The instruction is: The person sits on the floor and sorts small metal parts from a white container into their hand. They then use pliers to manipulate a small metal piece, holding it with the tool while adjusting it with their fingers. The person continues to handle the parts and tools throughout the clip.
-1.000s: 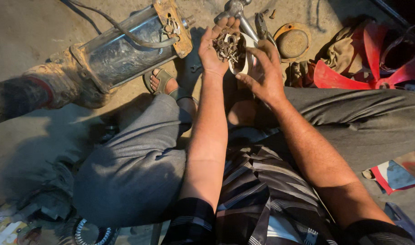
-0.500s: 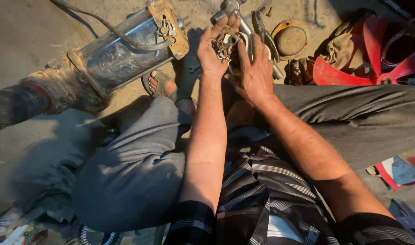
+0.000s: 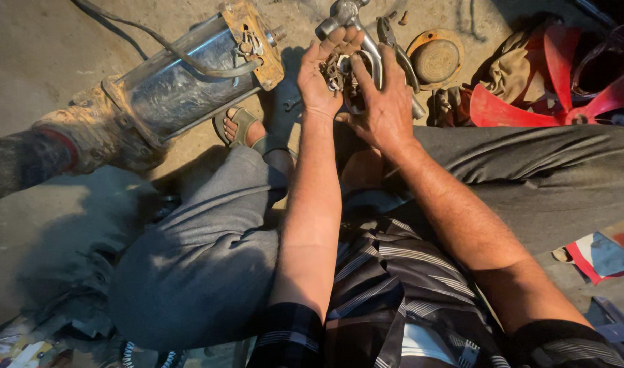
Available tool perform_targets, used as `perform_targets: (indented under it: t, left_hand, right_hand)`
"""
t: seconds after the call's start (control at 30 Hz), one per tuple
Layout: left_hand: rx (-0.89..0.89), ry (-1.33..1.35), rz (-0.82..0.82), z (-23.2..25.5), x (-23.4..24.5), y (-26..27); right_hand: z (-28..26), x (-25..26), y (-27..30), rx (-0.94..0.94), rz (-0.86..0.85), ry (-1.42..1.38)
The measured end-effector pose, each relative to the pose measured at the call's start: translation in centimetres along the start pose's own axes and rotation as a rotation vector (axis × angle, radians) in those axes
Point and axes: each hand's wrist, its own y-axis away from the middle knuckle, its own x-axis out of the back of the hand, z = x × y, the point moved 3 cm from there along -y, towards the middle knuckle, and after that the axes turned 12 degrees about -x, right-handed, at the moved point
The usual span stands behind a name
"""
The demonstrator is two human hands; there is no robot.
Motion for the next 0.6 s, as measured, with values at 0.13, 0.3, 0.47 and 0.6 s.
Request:
perform_targets:
  t: [0.13,0.3,0.47,0.6]
  left_hand:
    - [-0.016,-0.003,-0.003,-0.1,0.0,-0.1]
    - [-0.021,0.043,-0.012,-0.1,0.0,-0.2]
    - [-0.027,0.033,0.019,0.0,0.2,0.0]
    - [-0.023,0.067,0.005,0.1,0.4,0.0]
  right_hand:
    - [0.4,0.3,0.0,0.048,0.018,-0.03]
    - [1.0,-0.6,0.7,0.075,0.047,-0.075]
    - [1.4,-0.8,1.3,0.066,0.053,-0.105]
    - [0.8,-0.4,1.5,0.112,0.102,-0.054]
